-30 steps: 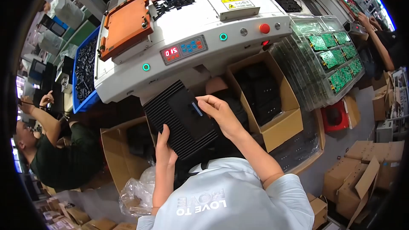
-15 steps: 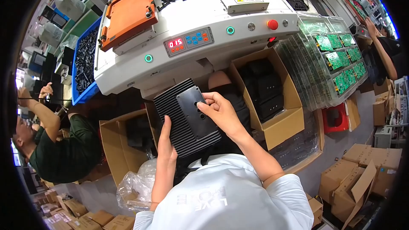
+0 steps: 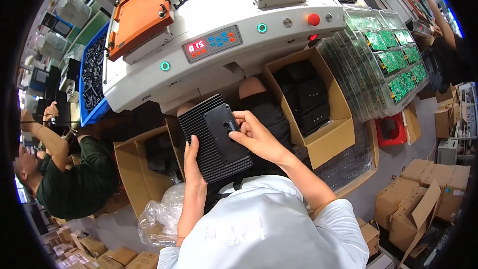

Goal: The person is assembling electronic components using a machine jig and packaging them into boxes on a factory line.

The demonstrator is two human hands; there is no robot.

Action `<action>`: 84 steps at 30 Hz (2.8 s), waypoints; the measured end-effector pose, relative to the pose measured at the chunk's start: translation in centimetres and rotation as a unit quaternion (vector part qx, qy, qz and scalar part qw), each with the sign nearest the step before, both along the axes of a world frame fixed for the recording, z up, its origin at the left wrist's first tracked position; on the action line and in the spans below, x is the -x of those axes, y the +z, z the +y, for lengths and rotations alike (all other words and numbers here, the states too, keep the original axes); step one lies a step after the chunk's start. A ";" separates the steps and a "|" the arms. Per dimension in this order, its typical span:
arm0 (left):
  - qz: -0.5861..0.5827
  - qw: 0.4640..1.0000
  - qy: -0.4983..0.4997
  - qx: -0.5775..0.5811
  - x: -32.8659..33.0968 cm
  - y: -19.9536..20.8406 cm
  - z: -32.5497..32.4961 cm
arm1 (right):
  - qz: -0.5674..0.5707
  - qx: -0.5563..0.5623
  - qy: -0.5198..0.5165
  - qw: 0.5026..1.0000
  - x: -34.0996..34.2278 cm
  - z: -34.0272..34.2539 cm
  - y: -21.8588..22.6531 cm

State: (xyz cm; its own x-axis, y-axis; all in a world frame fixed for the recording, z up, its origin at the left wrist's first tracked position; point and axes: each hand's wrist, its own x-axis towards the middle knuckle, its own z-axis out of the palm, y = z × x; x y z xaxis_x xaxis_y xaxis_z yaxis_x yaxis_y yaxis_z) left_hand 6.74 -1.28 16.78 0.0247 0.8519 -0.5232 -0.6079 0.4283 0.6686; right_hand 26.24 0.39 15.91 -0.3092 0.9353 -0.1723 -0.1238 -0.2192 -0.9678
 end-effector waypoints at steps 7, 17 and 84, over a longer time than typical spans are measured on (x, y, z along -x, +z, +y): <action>0.046 0.999 -0.008 -0.023 -0.2 -0.2 0.2 | -0.014 0.032 0.070 0.997 -4.7 -0.7 -0.1; -0.124 0.979 -0.059 0.151 0.1 -1.5 1.1 | -0.649 -0.151 -0.069 0.742 -21.9 -3.2 -11.6; -0.002 0.986 -0.167 -0.020 0.0 0.1 0.3 | -0.303 -0.472 0.007 0.827 -1.4 1.9 5.2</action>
